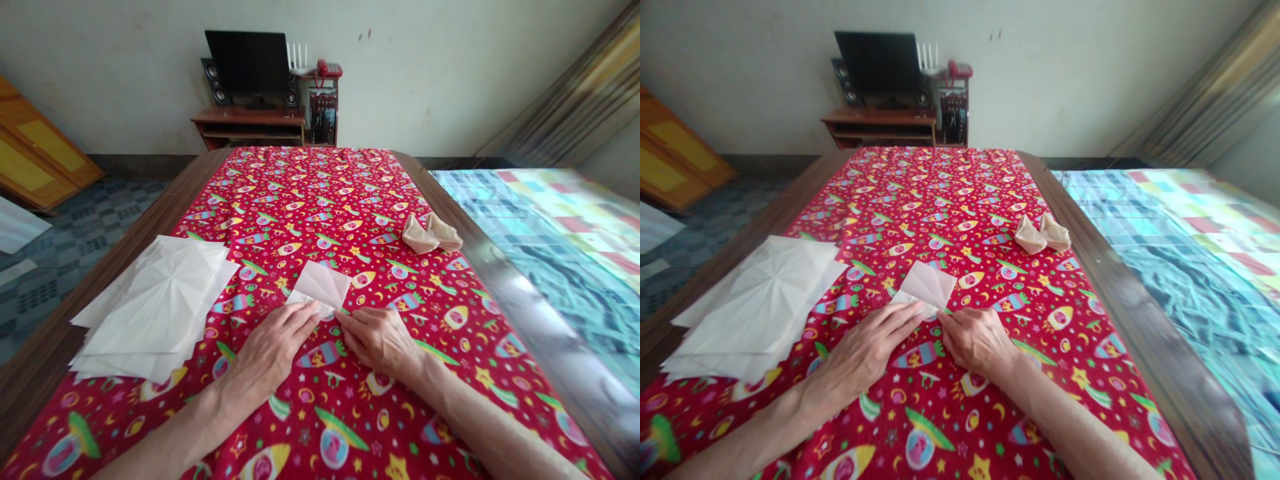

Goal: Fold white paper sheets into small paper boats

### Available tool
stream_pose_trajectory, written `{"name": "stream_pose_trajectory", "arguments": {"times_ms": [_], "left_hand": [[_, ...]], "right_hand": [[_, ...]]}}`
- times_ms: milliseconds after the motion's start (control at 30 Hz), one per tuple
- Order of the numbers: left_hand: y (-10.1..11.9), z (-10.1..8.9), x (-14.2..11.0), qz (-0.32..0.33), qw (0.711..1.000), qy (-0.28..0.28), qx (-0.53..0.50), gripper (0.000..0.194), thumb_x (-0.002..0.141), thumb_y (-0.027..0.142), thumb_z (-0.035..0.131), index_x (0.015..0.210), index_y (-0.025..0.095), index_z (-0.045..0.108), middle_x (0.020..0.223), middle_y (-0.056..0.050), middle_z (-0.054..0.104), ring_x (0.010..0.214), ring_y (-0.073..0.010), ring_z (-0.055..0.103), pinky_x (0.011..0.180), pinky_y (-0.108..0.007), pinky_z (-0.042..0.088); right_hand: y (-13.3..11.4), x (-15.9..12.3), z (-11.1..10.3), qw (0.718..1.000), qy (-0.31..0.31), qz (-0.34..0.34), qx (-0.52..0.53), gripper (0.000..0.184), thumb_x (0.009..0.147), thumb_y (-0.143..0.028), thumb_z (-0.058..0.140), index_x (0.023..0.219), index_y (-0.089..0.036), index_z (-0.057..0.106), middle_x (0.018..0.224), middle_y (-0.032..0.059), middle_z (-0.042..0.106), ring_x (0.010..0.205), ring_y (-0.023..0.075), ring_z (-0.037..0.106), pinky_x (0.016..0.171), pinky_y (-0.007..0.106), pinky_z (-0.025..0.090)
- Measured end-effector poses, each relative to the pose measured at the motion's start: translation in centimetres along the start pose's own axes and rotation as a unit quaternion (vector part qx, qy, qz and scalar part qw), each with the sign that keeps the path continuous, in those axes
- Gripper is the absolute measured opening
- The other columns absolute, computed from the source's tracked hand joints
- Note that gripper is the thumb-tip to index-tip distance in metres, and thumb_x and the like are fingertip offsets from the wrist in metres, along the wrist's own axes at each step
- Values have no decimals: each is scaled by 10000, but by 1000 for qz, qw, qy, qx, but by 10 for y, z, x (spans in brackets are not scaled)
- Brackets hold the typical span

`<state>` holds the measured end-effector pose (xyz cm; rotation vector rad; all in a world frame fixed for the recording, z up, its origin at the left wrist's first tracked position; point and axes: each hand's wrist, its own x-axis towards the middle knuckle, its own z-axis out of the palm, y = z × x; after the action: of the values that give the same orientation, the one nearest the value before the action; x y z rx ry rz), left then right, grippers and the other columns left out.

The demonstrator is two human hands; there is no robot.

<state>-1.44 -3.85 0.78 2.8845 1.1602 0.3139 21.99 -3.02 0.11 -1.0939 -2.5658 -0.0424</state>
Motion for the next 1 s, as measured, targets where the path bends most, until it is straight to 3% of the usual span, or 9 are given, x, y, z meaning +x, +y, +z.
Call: {"name": "stream_pose_trajectory", "arguments": {"times_ms": [200,333,400,500,600,700,867,1000], "left_hand": [[-5,-2,-14,-6,1000,9,15,598,800,-34,357,1356,163,454,1415,-49,468,1292,-221,397,1062,-417,386],[-7,1,-18,-9,1000,20,7,598,793,-45,347,1345,153,467,1409,-56,475,1299,-214,389,1066,-423,383],[-10,3,-19,-8,1000,25,2,572,804,-32,363,1331,154,483,1404,-55,480,1295,-217,387,1065,-421,388],[-14,5,-18,2,1000,25,-6,521,826,-4,394,1306,163,511,1383,-48,501,1273,-217,403,1052,-410,407],[-19,6,-17,14,1000,24,-9,490,849,22,410,1302,176,515,1366,-44,515,1250,-212,425,1049,-404,414],[-23,3,-15,29,999,18,-11,466,871,54,422,1306,199,510,1372,-39,509,1255,-204,426,1049,-401,410],[-32,-6,-8,48,998,20,22,462,875,39,428,1267,258,542,1382,-8,504,1274,-175,424,1080,-403,356],[-43,-14,10,63,995,24,79,415,875,55,468,1232,240,571,1436,-8,445,1339,-189,353,1122,-430,291]], "right_hand": [[1,1,1,1000,-4,1,19,307,906,-215,408,1060,-118,656,651,29,633,577,142,573,511,257,340],[6,0,-1,985,5,79,156,281,895,-210,449,1024,-174,696,694,24,681,561,120,598,516,216,397],[13,0,-1,963,42,143,223,277,909,-224,455,1037,-195,698,723,9,698,524,99,585,501,198,417],[26,2,2,957,123,197,176,284,908,-238,475,1103,-191,675,818,38,699,648,139,627,586,231,487],[39,9,6,979,116,159,56,391,890,-212,491,1273,-199,566,1121,118,632,986,240,603,778,343,519],[48,19,8,991,81,110,6,436,908,-183,455,1342,-217,490,1268,142,538,1090,252,546,814,362,512],[53,21,3,998,63,0,-24,273,922,-159,448,1094,-236,646,1079,86,615,895,178,579,670,267,482],[39,6,-7,994,81,-33,-61,219,920,-152,450,993,-193,653,927,74,613,820,168,536,606,255,419]]}}
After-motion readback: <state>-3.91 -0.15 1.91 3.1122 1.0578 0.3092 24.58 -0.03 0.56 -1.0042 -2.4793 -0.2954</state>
